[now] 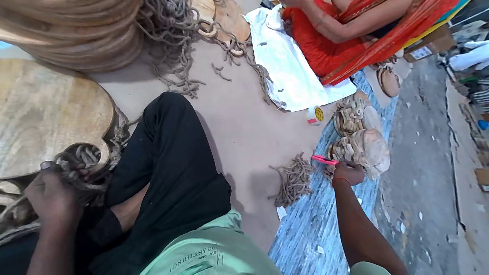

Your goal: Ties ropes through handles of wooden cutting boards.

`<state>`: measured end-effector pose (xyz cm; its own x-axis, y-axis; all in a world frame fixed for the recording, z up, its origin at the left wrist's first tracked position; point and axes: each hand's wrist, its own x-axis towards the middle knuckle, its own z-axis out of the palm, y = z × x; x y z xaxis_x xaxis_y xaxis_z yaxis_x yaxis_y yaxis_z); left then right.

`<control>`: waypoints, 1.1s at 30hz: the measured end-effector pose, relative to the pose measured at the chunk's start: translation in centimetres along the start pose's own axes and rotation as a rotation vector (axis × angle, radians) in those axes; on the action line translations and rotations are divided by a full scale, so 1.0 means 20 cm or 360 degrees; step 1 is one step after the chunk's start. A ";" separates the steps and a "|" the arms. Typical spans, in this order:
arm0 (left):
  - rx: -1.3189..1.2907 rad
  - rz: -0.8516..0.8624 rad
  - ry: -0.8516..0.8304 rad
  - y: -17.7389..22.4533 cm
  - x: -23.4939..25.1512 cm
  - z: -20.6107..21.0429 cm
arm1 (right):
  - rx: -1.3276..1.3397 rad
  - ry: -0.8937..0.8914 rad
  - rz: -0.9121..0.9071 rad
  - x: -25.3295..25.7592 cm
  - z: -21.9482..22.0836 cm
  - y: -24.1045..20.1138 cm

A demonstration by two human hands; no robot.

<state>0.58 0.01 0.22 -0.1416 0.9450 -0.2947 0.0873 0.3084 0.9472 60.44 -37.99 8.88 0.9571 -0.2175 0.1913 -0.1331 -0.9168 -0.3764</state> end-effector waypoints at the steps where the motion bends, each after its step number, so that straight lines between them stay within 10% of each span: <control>1: 0.0004 0.0009 -0.0004 0.01 -0.01 0.00 | 0.0113 -0.0064 -0.0085 -0.01 0.01 -0.05; 16: -0.0016 0.0025 0.0074 0.02 0.00 0.04 | 0.0425 -0.2153 -0.0964 -0.71 0.36 -1.03; 22: -0.0098 -0.0014 0.0107 0.01 0.00 0.03 | 0.0517 -0.1403 -0.0429 -0.71 0.69 -0.97; 26: 0.0004 -0.0019 0.0116 0.02 0.00 0.05 | 0.0473 -0.1528 -0.0276 -1.09 0.70 -0.80; 33: 0.0140 -0.0082 0.0133 0.00 0.00 0.04 | -0.0056 -0.1174 -0.0739 -1.39 0.83 -0.71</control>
<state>1.40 0.19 0.08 -0.2296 0.9165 -0.3276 0.1636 0.3681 0.9153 40.01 -13.45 -6.10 0.8372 0.4421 -0.3220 0.3156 -0.8713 -0.3758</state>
